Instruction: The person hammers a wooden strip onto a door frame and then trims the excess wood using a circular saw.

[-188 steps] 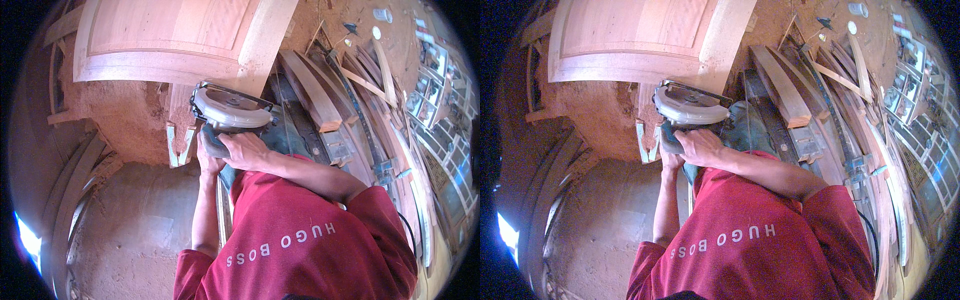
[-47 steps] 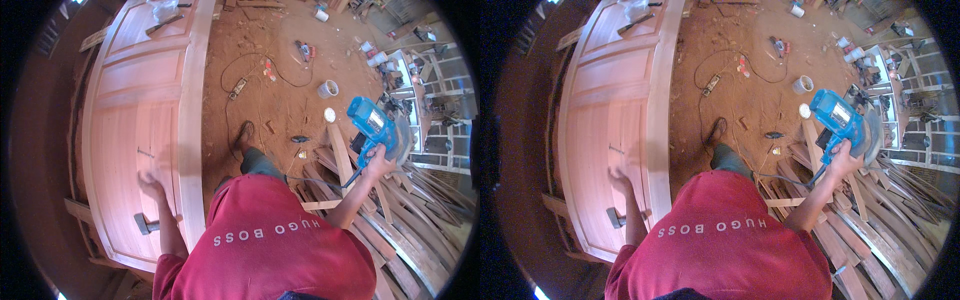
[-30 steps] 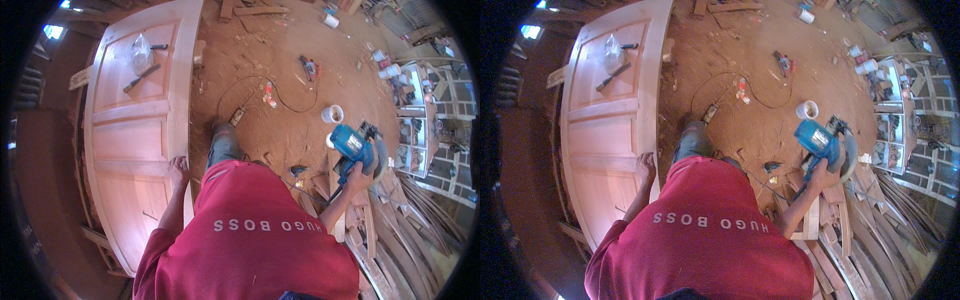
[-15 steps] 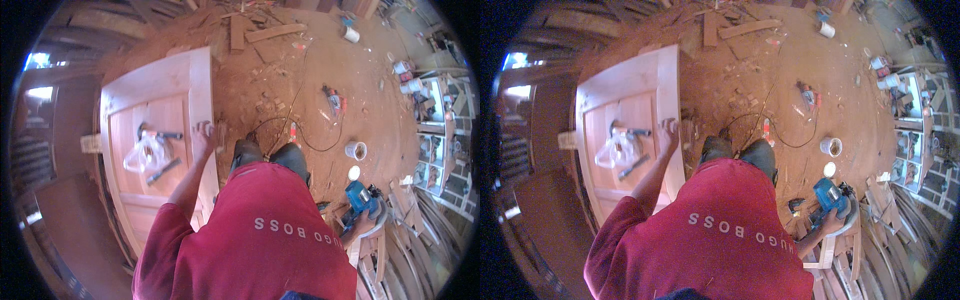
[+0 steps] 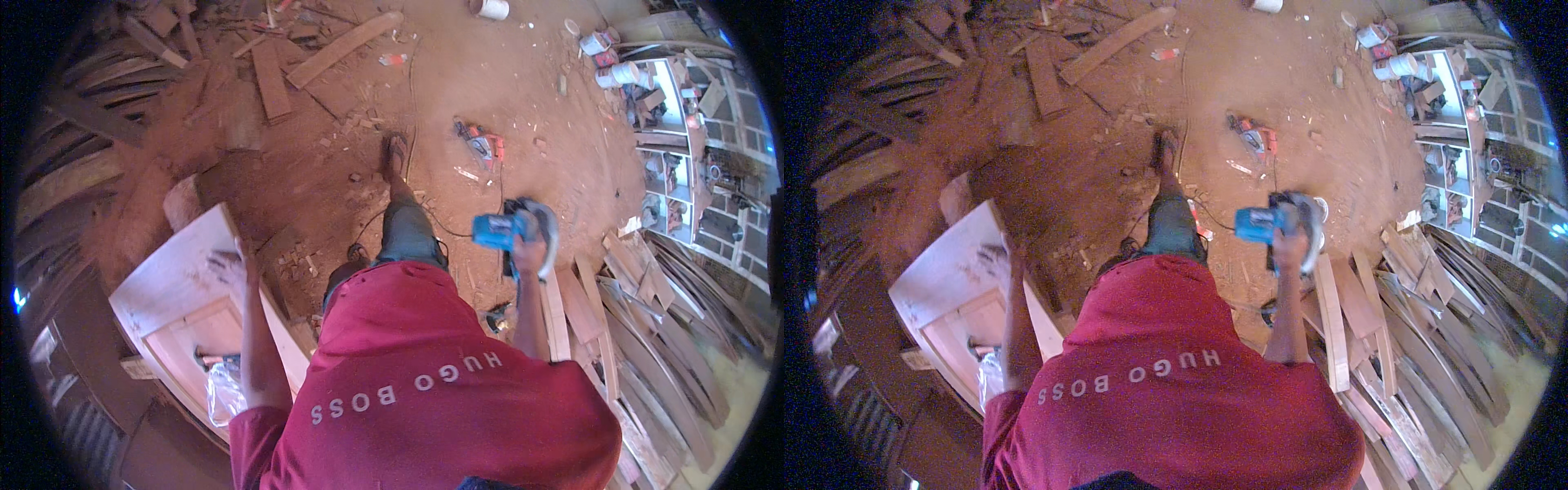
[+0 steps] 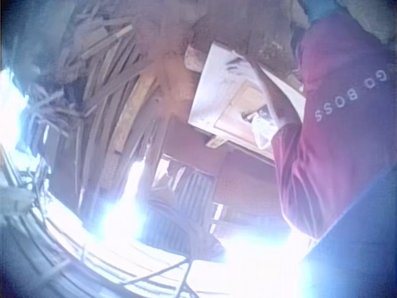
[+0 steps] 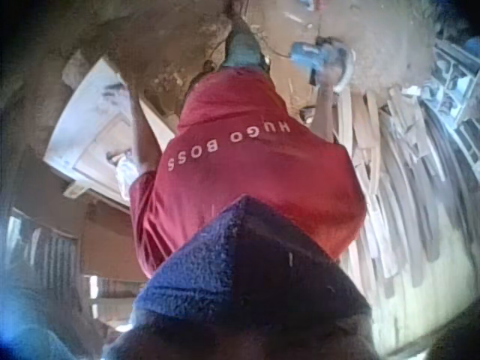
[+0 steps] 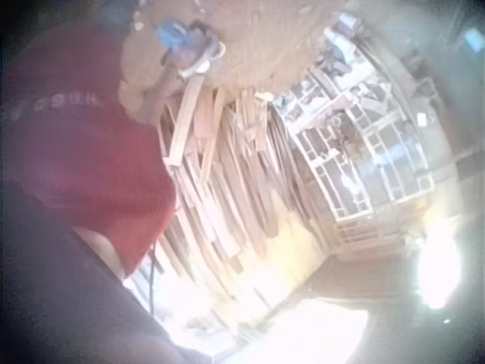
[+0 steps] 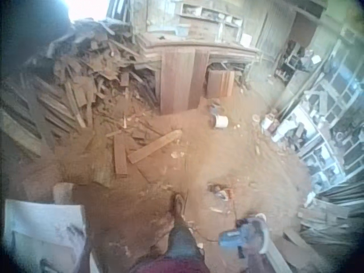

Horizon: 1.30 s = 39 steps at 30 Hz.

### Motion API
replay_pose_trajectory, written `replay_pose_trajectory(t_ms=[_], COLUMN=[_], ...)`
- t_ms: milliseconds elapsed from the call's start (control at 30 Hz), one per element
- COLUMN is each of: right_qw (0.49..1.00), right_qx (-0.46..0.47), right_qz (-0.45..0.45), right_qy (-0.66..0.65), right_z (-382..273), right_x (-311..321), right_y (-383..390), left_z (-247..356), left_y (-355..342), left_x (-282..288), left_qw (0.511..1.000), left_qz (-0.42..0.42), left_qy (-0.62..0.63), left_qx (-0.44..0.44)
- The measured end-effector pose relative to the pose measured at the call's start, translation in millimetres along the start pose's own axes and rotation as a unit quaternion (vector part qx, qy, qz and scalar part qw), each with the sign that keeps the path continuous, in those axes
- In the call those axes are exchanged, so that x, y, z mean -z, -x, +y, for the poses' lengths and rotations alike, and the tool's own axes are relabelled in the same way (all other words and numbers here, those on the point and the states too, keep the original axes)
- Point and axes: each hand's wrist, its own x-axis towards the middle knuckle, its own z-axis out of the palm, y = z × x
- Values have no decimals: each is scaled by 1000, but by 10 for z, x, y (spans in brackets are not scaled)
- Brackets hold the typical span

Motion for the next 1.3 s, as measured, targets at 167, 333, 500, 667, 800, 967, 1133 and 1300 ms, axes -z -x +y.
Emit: replay_pose_trajectory(t_ms=[167,333,500,667,800,967,1133,1300], right_qw=[991,951,910,867,824,845,941,791], right_qx=[32,37,173,242,303,282,204,423], right_qz=[-91,-250,-304,-315,-286,-259,-269,-280], right_qy=[92,177,224,302,384,372,-4,341], right_z=[-442,-720,-1045,-1370,-1601,-1026,-775,-999], right_x=[-1339,-3123,-4748,-5954,-6715,-7931,-8285,-7241], right_y=[-1711,-3579,-5021,-6097,-6326,-6271,-5646,-4699], left_z=[613,807,1032,1309,1457,1705,1926,2193], left_y=[94,-166,-80,-507,-696,-1136,-1389,-1680], left_x=[1047,963,1159,1018,831,576,290,16], left_qw=[970,945,926,926,925,933,938,944], left_qz=[-228,-294,-313,-310,-314,-301,-302,-304], left_qy=[9,-23,-43,-54,-65,-66,-65,-63], left_qx=[84,140,204,206,206,184,157,116])
